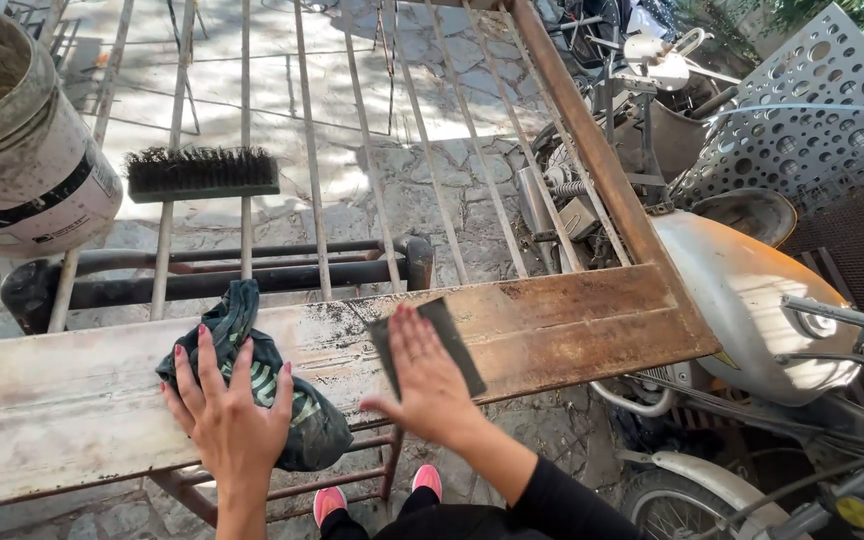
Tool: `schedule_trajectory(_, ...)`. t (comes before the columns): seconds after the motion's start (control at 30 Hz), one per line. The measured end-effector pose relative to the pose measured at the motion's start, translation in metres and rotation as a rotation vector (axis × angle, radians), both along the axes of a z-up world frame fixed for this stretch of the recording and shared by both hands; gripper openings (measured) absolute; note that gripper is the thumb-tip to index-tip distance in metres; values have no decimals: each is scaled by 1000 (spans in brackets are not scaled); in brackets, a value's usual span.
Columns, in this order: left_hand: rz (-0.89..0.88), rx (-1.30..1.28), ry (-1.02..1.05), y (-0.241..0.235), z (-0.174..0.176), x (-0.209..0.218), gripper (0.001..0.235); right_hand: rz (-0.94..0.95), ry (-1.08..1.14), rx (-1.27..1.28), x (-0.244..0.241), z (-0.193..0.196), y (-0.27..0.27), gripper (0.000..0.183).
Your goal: Sanding a metal gate frame with sandpaper and wiping it with a cloth to prepare the surface.
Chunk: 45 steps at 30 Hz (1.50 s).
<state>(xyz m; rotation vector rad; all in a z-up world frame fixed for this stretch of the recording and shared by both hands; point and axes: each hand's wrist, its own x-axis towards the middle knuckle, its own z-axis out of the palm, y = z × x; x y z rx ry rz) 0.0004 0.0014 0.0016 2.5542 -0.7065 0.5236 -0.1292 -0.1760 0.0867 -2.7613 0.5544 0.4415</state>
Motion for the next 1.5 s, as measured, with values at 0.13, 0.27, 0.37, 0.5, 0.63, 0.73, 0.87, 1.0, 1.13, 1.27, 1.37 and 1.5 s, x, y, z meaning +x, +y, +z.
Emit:
schedule_trajectory(0.13,5,19,21,0,-2,0,58,155,-120,-53,-45,-11,-4,108)
schedule_trajectory(0.27,-5,-11,8,0,3,-1,56,-30,50,-111,-43,-21,-30,107)
schedule_trajectory(0.37,-23,-14,7,0,5,-7,55,-20,-118,-83,-34,-30,-16,110)
schedule_trajectory(0.5,-10,-17,18,0,4,-3,56,87,-2,-46,-60,-15,-7,110)
schedule_trajectory(0.63,-9,-7,51,1,3,-3,57,-5,-28,-171,-58,-28,-37,110)
schedule_trajectory(0.73,-17,-15,18,-1,3,-3,56,-64,27,-121,-44,-23,-24,109)
schedule_trajectory(0.87,-14,-22,42,0,4,-1,55,71,-141,-120,-71,-25,-30,112)
schedule_trajectory(1.0,-23,-28,40,-1,4,-1,56,-42,-53,-144,-54,-27,-48,111)
schedule_trajectory(1.13,-19,-31,69,-1,1,0,58,32,-74,-103,-43,-22,-26,110)
schedule_trajectory(1.27,-18,-25,62,-1,1,0,57,90,-117,-157,-67,-35,-46,110)
schedule_trajectory(1.37,-16,-20,62,0,-3,0,58,13,-84,-126,-39,-20,-39,111)
schedule_trajectory(1.5,-19,-28,49,-1,4,-2,56,182,-254,-129,-51,-23,-17,114)
